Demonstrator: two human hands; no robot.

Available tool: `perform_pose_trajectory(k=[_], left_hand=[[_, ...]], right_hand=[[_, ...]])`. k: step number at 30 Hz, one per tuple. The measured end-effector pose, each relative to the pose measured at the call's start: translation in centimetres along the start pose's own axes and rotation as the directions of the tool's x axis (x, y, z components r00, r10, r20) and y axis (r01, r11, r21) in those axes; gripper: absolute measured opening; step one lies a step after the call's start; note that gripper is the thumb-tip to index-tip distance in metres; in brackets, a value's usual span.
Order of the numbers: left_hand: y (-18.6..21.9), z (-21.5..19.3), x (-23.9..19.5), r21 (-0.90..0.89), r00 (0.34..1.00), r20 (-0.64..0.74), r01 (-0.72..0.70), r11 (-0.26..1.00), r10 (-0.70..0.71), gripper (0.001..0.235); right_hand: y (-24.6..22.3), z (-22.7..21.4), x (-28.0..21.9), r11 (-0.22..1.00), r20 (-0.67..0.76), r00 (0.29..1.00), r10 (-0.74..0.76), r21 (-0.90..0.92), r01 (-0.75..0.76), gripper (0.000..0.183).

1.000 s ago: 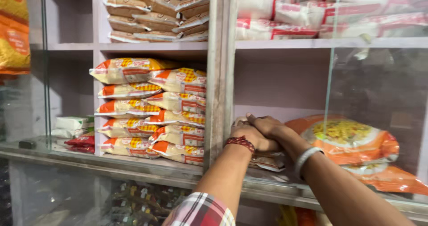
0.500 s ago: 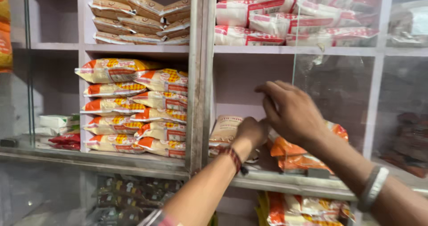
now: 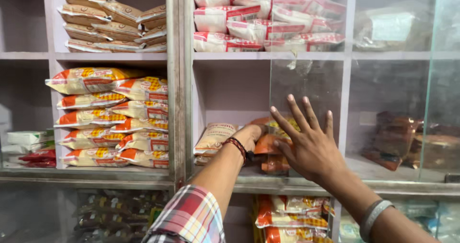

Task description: The person arranges packaged food items on a glass display shelf. They pick up individual packets, align them, and place them into neat stacks on the shelf.

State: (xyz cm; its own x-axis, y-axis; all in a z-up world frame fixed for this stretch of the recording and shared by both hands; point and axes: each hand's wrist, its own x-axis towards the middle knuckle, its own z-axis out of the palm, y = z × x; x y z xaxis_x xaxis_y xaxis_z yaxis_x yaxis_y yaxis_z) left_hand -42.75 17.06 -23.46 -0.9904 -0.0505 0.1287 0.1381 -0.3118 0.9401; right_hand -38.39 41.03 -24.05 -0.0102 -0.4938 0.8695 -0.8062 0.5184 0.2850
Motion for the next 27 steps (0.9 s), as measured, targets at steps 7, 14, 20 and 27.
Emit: perform_pose_trajectory(k=[7,14,20,27], left_hand=[[4.0,0.7,-3.7,0.53,0.706,-0.533,-0.152,0.835,0.466,0.022],[6.0,2.5,-14.6,0.978,0.493,-0.159,0.199,0.067,0.855,0.022],[5.5,8.7,-22.2,0.99,0.487,-0.033,0.138,-0.04,0.873,0.022],[1.0,11.2,-29.7,0.987,0.334,0.154,-0.002,-0.162,0.93,0.022]], right_hand=[[-0.7,-1.5,0.1,0.995,0.138,0.988,0.07,0.057,-0.078,0.079],[-0.6,-2.0,-0.1,0.992,0.2,0.976,0.084,0.071,-0.1,0.09],[-2.6,-1.5,-0.2,0.961,0.186,0.969,0.163,0.194,-0.199,0.076],[-8.7,-1.8,-4.4,-0.36,0.829,0.487,0.276,0.559,-0.747,0.065]])
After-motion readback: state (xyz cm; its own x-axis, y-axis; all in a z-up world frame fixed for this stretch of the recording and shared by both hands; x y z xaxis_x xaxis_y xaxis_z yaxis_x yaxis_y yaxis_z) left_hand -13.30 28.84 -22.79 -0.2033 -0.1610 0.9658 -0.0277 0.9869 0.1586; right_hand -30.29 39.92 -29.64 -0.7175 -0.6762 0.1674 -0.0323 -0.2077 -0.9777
